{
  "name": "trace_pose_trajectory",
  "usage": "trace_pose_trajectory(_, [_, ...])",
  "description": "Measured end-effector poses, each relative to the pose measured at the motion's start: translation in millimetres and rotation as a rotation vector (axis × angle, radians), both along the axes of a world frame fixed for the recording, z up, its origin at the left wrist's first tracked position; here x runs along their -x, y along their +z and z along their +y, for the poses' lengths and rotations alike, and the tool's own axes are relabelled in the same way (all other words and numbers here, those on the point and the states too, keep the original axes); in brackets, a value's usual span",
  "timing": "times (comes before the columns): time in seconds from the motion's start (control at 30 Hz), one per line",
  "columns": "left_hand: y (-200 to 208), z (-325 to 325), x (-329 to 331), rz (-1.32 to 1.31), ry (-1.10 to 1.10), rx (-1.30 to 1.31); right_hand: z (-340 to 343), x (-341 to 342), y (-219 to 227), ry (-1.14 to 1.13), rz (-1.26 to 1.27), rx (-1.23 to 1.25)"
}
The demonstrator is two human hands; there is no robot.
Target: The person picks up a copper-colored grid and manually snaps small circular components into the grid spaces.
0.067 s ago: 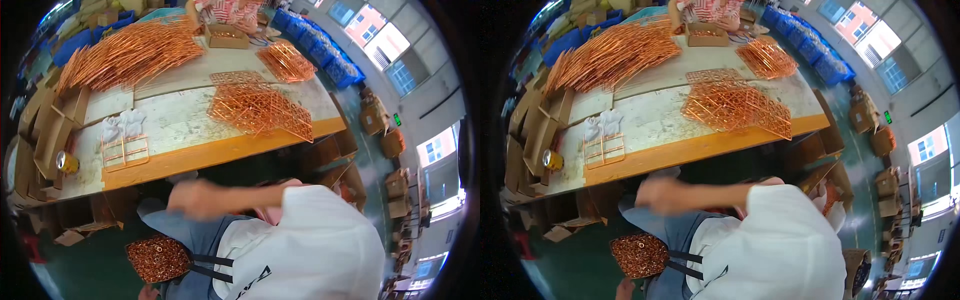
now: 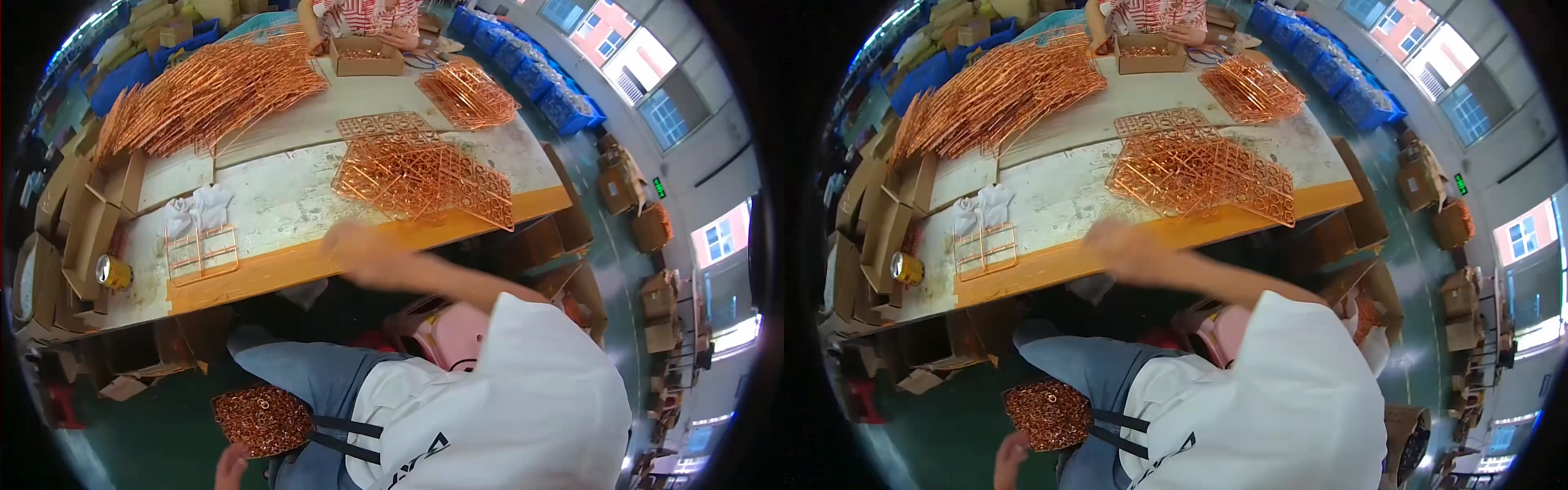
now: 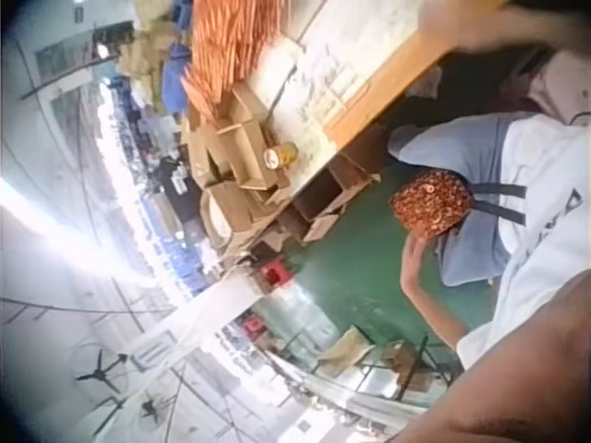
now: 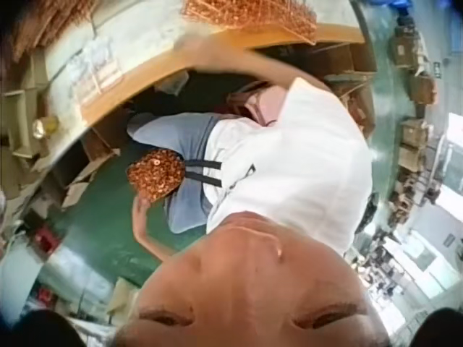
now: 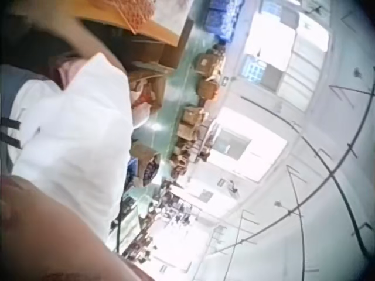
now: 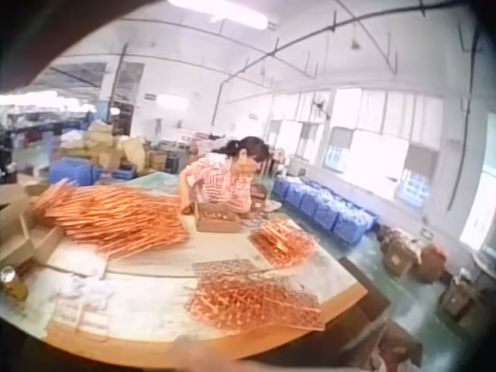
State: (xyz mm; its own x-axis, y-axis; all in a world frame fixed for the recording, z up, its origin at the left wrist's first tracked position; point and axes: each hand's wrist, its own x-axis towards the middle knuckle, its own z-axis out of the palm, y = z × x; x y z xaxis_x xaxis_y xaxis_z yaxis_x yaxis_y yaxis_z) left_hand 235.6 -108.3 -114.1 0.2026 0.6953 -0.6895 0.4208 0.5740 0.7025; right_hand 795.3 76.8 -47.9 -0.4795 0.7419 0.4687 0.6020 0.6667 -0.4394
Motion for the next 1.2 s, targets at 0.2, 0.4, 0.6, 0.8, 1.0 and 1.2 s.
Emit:
trace_pose_trajectory(0.2, [68.9, 93.1, -132.0, 0.476, -0.103, -0.195, 58.1, -223.0, -11.2, -0.778, -0.421, -0.226])
trace_pose_trajectory(0.4, [89.1, 70.3, -203.5, 0.722, -0.694, -0.386, 98.4, -255.4, -11.9, -0.63, -0.801, 0.109])
trace_pose_trajectory(0.6, [60.9, 35.2, -204.4, 0.676, -0.751, -0.412, 109.3, -294.4, 43.4, -0.681, -0.712, -0.49])
trace_pose_trajectory(0.8, [21.3, 11.4, -199.1, 0.019, -0.122, -0.326, 54.8, -175.6, 126.3, -0.787, 0.337, -0.221])
trace_pose_trajectory(1.0, [33.3, 11.0, -261.3, -0.768, 0.663, -0.453, -17.7, 37.6, 63.3, -0.16, 0.262, 0.392])
trace_pose_trajectory(1.2, [8.9, -50.3, -234.6, -0.412, 0.994, -0.369, -59.8, 233.3, -105.4, 0.317, 0.585, 1.545])
